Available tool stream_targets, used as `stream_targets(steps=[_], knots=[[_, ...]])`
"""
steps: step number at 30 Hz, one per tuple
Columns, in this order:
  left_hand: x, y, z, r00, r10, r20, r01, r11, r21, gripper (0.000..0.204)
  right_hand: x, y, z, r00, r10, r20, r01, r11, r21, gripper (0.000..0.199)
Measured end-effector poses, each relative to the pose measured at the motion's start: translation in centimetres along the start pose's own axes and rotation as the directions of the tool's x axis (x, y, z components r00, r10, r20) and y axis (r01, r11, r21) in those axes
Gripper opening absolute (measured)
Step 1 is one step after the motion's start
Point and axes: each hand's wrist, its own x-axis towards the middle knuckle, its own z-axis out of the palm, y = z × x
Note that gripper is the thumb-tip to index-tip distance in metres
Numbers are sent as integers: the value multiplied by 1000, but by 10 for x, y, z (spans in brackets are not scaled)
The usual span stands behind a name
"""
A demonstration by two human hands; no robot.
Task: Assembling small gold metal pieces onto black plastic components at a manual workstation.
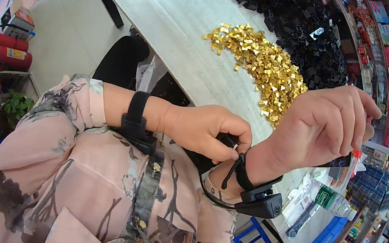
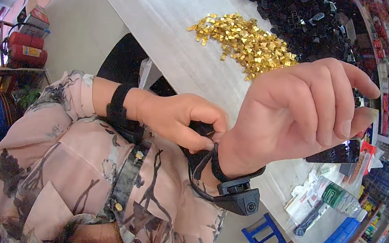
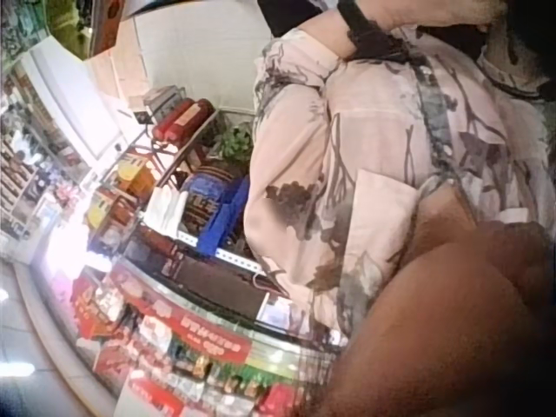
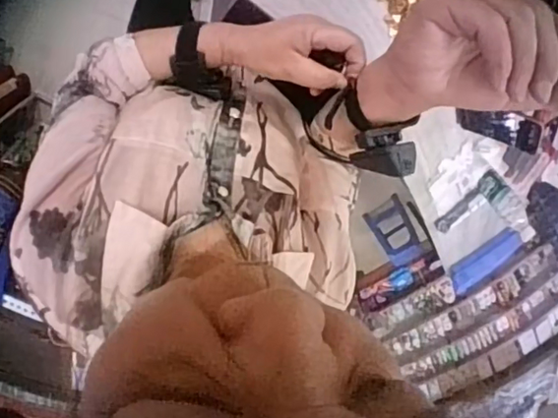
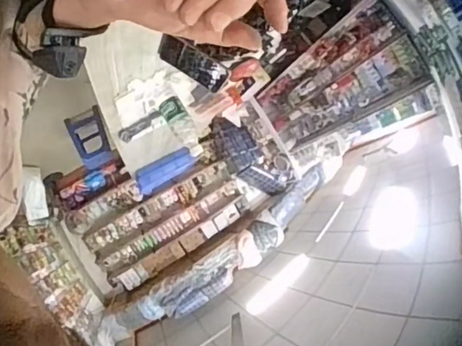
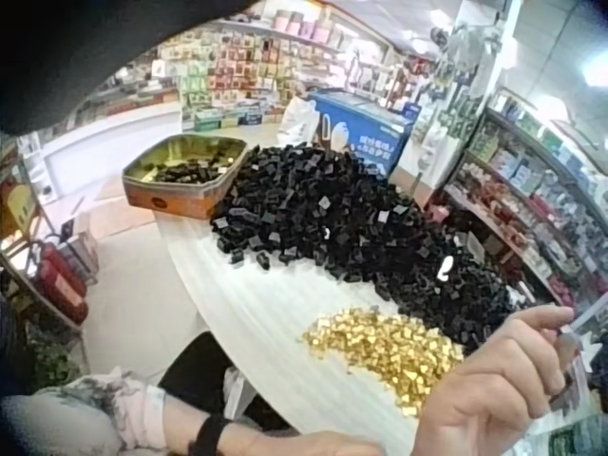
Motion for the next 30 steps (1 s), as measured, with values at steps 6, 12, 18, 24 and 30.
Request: stream_targets(steps=[6,12,18,24,30], knots=[[2,5,7,993,40,-108,-44,998,-38,17,-1,-1,4,1000,-9,-5,9,1000,-2,10],[6,5,8,999,7,-34,-14,979,-204,14,-3,-7,8,999,-41,29,40,999,12,10],[5,9,4,995,-103,3,103,990,-93,15,-2,-7,2,999,-12,33,13,999,-32,8],[3,4,5,999,32,-17,-31,995,92,14,-3,-14,-2,1000,-4,19,5,997,-83,7],[3,5,6,995,-36,-88,32,999,-41,9,-4,-17,-5,999,-7,44,10,998,-66,9]])
